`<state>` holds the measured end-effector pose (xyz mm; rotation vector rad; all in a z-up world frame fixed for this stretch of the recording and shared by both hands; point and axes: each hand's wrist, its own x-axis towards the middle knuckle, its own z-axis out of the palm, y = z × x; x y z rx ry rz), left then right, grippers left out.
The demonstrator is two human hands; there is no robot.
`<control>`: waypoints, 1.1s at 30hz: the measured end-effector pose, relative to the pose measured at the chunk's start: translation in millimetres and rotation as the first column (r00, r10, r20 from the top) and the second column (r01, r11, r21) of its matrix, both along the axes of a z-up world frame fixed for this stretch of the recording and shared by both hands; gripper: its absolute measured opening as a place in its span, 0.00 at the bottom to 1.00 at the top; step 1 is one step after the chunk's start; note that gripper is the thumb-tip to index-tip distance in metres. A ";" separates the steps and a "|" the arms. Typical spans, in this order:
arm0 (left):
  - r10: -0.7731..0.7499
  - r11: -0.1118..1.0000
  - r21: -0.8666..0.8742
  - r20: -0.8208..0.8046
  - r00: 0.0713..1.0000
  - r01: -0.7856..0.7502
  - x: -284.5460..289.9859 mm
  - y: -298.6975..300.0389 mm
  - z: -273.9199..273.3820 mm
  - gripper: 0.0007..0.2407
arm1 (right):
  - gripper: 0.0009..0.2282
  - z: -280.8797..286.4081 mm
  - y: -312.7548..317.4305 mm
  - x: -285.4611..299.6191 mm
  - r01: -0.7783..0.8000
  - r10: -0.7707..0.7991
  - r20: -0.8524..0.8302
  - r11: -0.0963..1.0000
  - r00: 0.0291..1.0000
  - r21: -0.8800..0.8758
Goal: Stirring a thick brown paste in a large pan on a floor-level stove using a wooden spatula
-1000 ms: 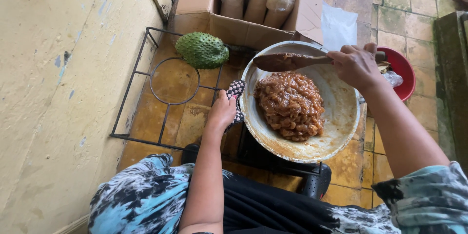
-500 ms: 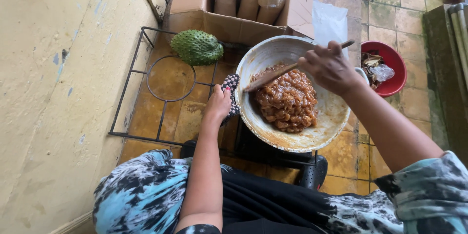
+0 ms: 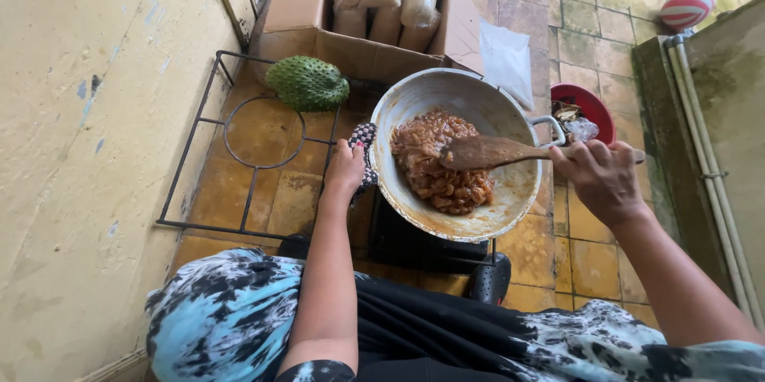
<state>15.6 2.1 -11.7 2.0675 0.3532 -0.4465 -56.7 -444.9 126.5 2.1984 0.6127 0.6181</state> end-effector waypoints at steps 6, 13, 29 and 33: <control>0.039 0.995 -0.090 -0.004 0.999 -0.039 -1.7 0.0 -0.8 0.17 | 0.14 34.3 24.0 -45.5 0.279 -0.258 -0.114 0.929 0.959 0.244; 0.073 0.996 -0.048 0.017 0.997 -0.072 -1.9 -5.2 -6.1 0.17 | 0.17 35.9 36.4 -37.2 0.921 -0.549 -0.760 0.353 0.347 0.165; 0.199 0.976 -0.106 0.080 0.977 -0.190 -13.2 -12.5 -21.5 0.21 | 0.17 -29.8 -9.9 -40.5 0.868 -0.591 -0.687 0.483 0.423 0.119; 0.184 0.973 -0.156 0.091 0.979 -0.168 -9.1 -6.9 -41.2 0.21 | 0.17 -86.9 -6.0 -37.4 0.870 -0.515 -0.762 0.476 0.393 0.127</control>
